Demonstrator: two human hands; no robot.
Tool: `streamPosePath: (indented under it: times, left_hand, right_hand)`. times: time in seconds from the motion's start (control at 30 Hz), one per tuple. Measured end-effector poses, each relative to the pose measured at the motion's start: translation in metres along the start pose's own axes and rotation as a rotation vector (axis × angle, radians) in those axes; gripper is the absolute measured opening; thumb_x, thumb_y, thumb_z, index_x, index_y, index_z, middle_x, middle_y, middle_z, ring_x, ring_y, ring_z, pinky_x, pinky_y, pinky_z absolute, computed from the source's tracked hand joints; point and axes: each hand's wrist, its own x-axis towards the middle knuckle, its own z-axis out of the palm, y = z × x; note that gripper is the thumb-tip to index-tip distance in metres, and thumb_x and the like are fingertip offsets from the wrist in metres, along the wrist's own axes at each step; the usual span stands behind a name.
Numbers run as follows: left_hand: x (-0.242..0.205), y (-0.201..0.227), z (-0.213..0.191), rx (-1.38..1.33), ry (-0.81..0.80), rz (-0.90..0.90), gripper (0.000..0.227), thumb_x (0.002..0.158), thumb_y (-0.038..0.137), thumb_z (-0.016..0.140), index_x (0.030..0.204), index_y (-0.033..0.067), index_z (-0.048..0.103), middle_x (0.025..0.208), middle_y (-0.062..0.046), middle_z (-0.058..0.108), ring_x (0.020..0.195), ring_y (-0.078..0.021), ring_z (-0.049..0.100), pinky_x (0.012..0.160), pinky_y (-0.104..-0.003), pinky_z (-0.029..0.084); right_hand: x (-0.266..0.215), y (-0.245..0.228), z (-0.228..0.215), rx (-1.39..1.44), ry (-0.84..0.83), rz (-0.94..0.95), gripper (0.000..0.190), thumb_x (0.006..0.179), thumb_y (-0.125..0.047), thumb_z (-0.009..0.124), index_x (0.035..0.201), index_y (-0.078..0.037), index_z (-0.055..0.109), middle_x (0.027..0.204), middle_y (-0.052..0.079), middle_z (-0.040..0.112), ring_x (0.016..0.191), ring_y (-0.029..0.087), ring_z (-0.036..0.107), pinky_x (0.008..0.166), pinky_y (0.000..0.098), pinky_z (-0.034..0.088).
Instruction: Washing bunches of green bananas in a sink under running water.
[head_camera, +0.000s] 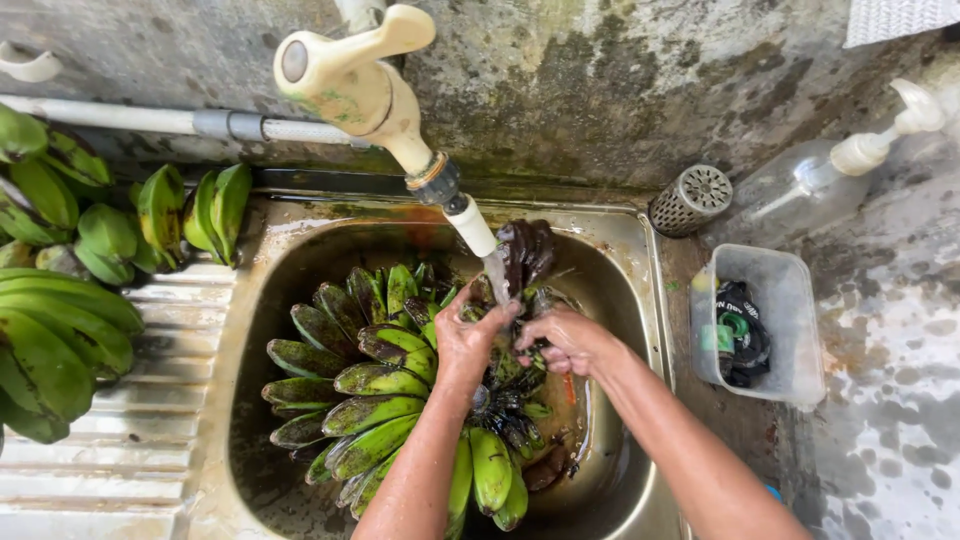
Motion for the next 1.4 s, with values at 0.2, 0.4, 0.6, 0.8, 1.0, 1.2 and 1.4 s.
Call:
streamPosePath:
  times: [0.2,0.4,0.6,0.8,1.0,1.2,1.4]
  left_hand:
    - [0.018,-0.029,-0.015,-0.211,0.08,-0.285,0.066,0.071,0.01,0.089,0.126,-0.0068,0.057,0.109,-0.016,0.074,0.101,-0.0241,0.068,0.095,-0.042,0.048]
    - [0.016,-0.007,-0.016,-0.452,0.162,-0.387,0.047,0.071,0.008,0.085,0.112,0.0015,0.064,0.103,-0.01,0.074,0.094,-0.0249,0.07,0.082,-0.048,0.058]
    - [0.019,-0.018,-0.019,-0.555,0.12,-0.374,0.041,0.071,0.007,0.085,0.108,0.0057,0.068,0.101,-0.008,0.074,0.094,-0.0255,0.07,0.084,-0.054,0.057]
    - [0.024,-0.015,-0.026,-0.567,0.182,-0.436,0.043,0.07,0.011,0.086,0.109,0.0063,0.067,0.108,-0.009,0.072,0.103,-0.0272,0.067,0.094,-0.058,0.053]
    - [0.023,-0.007,-0.028,-0.637,0.203,-0.407,0.047,0.073,0.023,0.086,0.113,0.0064,0.067,0.119,-0.008,0.069,0.115,-0.0265,0.062,0.105,-0.059,0.045]
    - [0.015,-0.004,-0.024,-0.634,0.171,-0.427,0.051,0.076,0.028,0.084,0.118,0.0052,0.066,0.122,-0.01,0.067,0.115,-0.0276,0.061,0.106,-0.062,0.042]
    - [0.021,-0.013,-0.033,-0.704,0.177,-0.419,0.044,0.08,0.024,0.085,0.115,0.0046,0.066,0.117,-0.012,0.069,0.112,-0.0282,0.063,0.102,-0.051,0.05]
  right_hand:
    - [-0.029,0.014,-0.005,-0.039,-0.129,-0.217,0.017,0.082,-0.007,0.07,0.094,0.005,0.07,0.074,0.015,0.071,0.038,0.005,0.044,0.029,0.0167,0.033]
    - [0.049,0.064,-0.027,0.014,0.304,-0.11,0.031,0.092,-0.009,0.067,0.117,0.008,0.065,0.083,0.02,0.073,0.042,0.011,0.049,0.031,0.0218,0.038]
    - [0.024,0.031,-0.01,0.076,0.51,-0.043,0.043,0.101,-0.026,0.056,0.131,0.005,0.058,0.091,0.022,0.065,0.049,0.018,0.059,0.04,0.0288,0.052]
    - [-0.033,0.039,0.025,-0.077,0.568,0.013,0.054,0.101,-0.043,0.056,0.129,0.004,0.056,0.077,0.015,0.057,0.054,0.021,0.056,0.056,0.0379,0.059]
    - [0.012,0.14,0.007,-1.209,0.483,-0.518,0.06,0.08,-0.064,0.066,0.107,-0.011,0.061,0.11,0.011,0.052,0.087,0.012,0.054,0.07,0.0228,0.05]
    - [-0.058,-0.008,0.078,-0.622,0.536,-0.79,0.04,0.087,-0.017,0.072,0.118,0.007,0.067,0.136,0.023,0.06,0.085,0.025,0.073,0.06,0.0306,0.066]
    - [0.013,0.021,0.078,-1.15,0.673,-1.493,0.028,0.091,0.002,0.067,0.119,0.009,0.07,0.128,0.027,0.064,0.105,0.036,0.072,0.085,0.0317,0.066]
